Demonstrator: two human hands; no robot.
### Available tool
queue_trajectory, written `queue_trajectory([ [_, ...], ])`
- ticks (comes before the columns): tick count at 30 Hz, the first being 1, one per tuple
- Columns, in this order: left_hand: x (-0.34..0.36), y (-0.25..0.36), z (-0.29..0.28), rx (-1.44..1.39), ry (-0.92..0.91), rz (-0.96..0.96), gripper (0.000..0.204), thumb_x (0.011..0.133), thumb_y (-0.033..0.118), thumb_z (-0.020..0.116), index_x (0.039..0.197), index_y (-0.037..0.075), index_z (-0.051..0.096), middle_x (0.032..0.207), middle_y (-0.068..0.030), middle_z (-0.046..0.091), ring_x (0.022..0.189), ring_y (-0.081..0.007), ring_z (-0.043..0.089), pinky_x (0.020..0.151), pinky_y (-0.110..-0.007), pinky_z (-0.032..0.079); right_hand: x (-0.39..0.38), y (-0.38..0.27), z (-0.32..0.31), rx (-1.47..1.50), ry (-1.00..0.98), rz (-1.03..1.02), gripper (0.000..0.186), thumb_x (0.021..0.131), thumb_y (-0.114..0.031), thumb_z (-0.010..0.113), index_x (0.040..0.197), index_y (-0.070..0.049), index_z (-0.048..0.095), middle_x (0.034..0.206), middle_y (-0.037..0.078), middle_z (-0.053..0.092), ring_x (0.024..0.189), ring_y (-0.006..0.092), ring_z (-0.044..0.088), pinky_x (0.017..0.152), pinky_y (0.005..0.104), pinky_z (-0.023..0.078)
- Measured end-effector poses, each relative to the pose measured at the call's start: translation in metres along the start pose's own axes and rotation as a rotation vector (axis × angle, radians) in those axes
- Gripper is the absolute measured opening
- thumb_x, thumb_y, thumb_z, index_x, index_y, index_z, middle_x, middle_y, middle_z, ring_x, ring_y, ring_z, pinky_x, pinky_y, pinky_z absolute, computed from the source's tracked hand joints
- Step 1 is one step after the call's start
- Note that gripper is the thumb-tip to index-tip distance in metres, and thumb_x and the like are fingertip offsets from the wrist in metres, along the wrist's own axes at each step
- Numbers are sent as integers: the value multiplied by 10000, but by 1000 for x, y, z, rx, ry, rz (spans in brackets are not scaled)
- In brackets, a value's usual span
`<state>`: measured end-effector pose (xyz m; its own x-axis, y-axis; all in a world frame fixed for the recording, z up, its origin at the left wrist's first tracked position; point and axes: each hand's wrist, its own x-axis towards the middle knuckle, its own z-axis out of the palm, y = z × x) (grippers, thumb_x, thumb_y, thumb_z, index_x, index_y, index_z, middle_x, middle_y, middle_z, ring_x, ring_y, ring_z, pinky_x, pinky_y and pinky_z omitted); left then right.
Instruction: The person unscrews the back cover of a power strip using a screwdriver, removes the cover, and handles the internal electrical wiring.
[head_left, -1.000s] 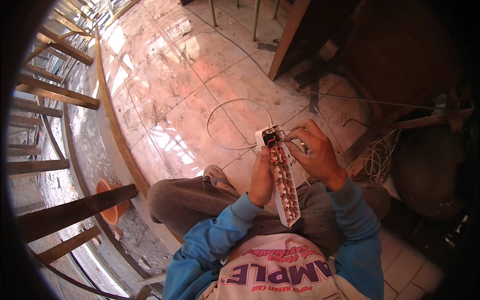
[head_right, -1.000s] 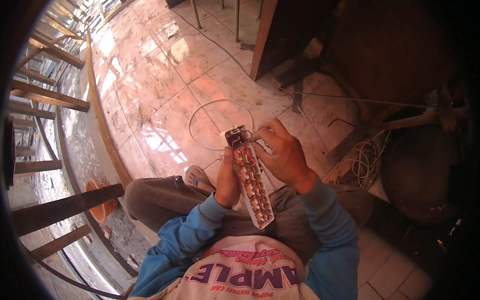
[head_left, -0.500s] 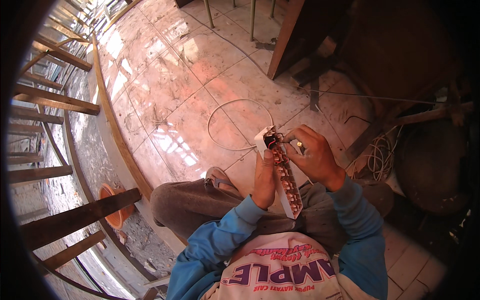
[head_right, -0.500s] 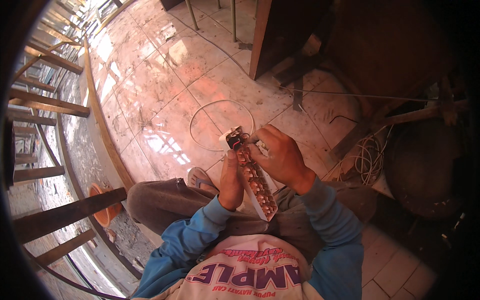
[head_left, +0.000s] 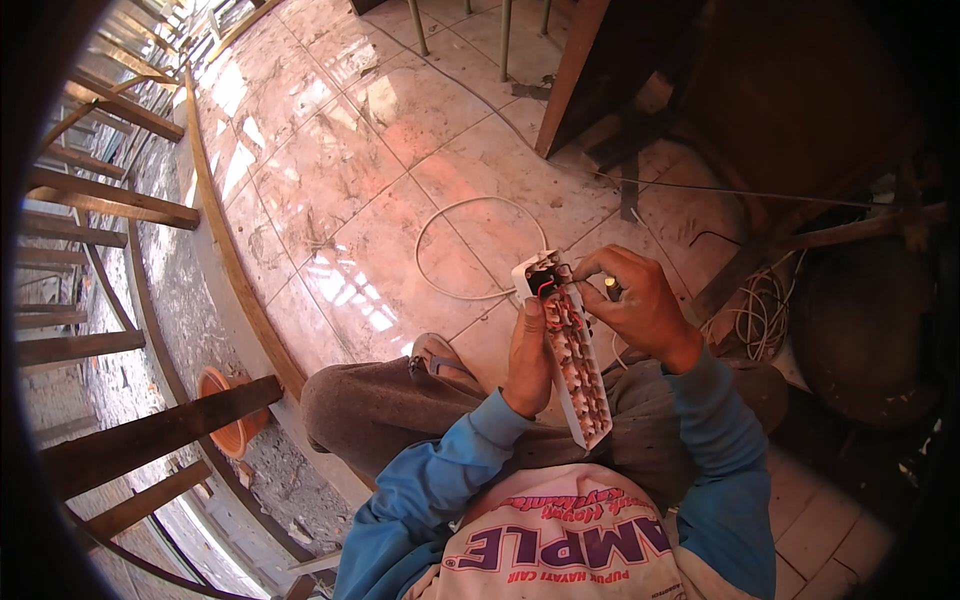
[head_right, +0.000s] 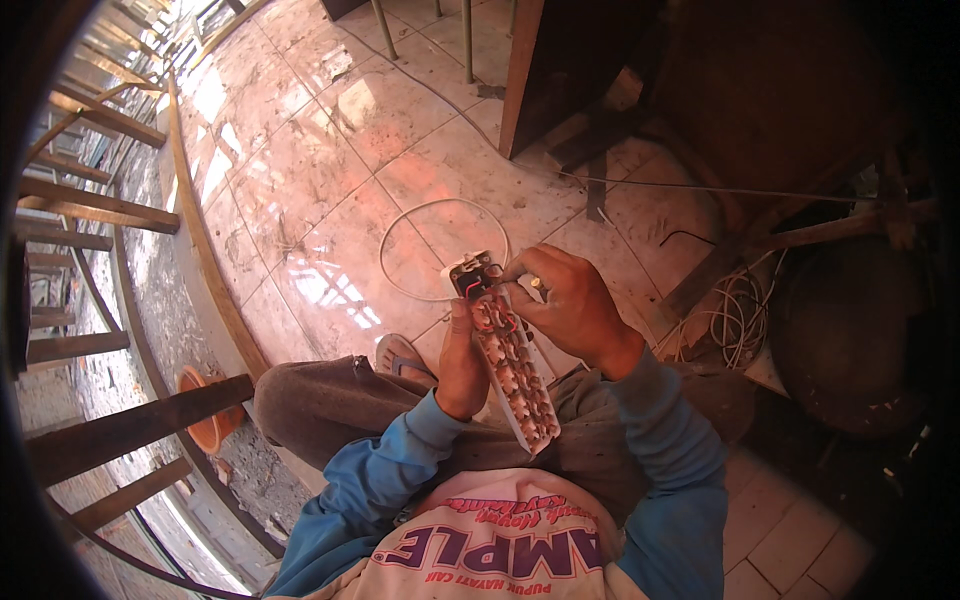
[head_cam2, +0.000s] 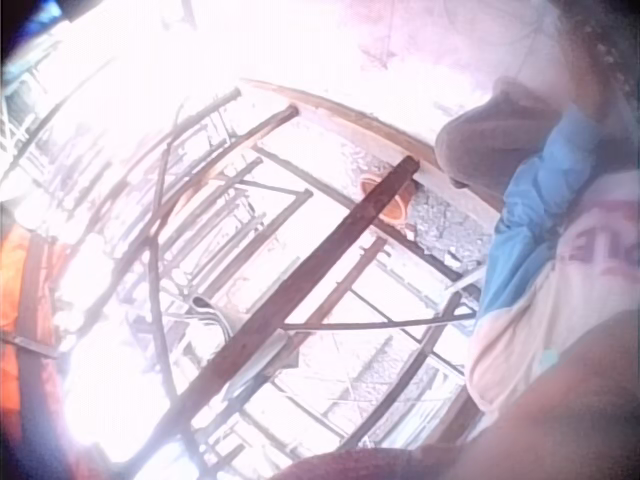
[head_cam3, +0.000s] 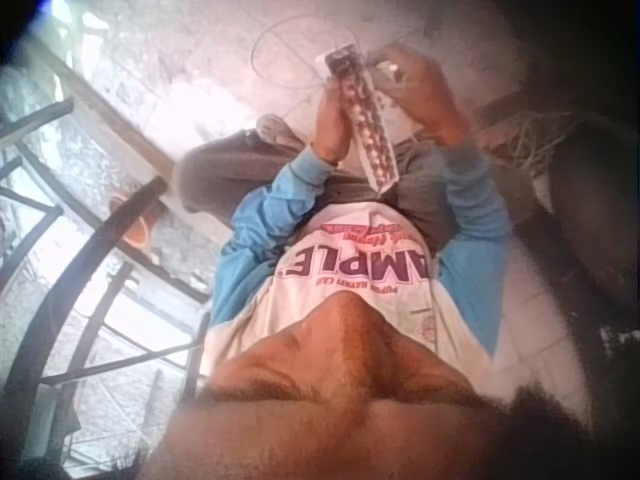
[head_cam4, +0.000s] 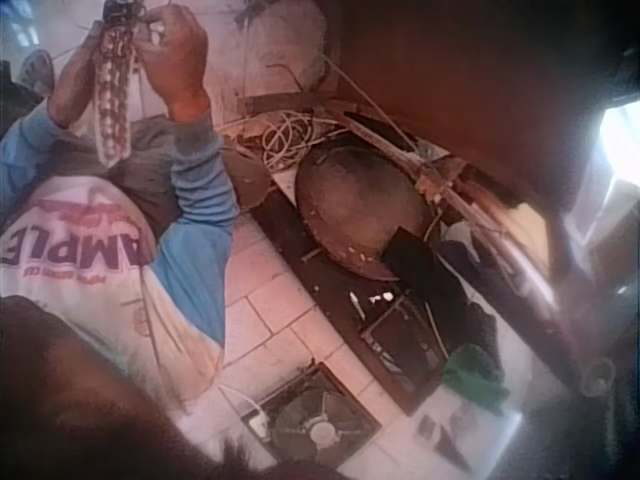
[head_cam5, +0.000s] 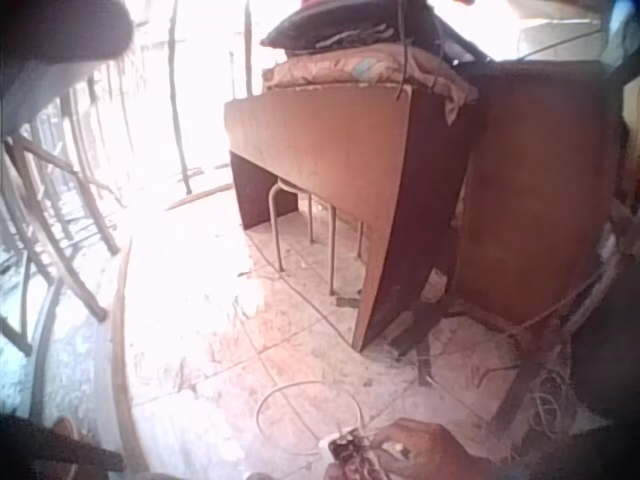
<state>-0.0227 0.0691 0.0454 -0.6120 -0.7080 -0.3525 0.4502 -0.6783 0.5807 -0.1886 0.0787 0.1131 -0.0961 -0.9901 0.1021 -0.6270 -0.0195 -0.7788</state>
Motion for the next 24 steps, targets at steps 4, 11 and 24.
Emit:
queue_trajectory([
  [4, 2, -10, -19, -36, -42, -31, 635, 1046, 595, 341, 1335, 56, 512, 1121, -70, 638, 996, -170, 636, 907, -349, 519, 0, -3, -1, 36, -43, 34, 155, 840, -40, 719, 976, 10, 664, 877, 133, 675, 785, 253, 670, 696, 348, 513],
  [11, 1, -5, -12, 25, -13, -30, 573, 1052, 570, 360, 1272, 71, 535, 1061, -37, 633, 947, -138, 628, 845, -313, 528, 0, 0, 6, 113, 44, 46, 187, 881, -84, 718, 1048, -1, 699, 884, 132, 682, 780, 244, 661, 692, 352, 501],
  [24, 4, 5, -10, 204, -108, -25, 561, 1041, 572, 406, 1200, 57, 562, 1016, -28, 628, 894, -107, 608, 808, -279, 511, 1, 3, -9, -48, 43, -40, 135, 812, -69, 740, 923, -23, 678, 843, 126, 643, 764, 285, 648, 669, 366, 495],
])
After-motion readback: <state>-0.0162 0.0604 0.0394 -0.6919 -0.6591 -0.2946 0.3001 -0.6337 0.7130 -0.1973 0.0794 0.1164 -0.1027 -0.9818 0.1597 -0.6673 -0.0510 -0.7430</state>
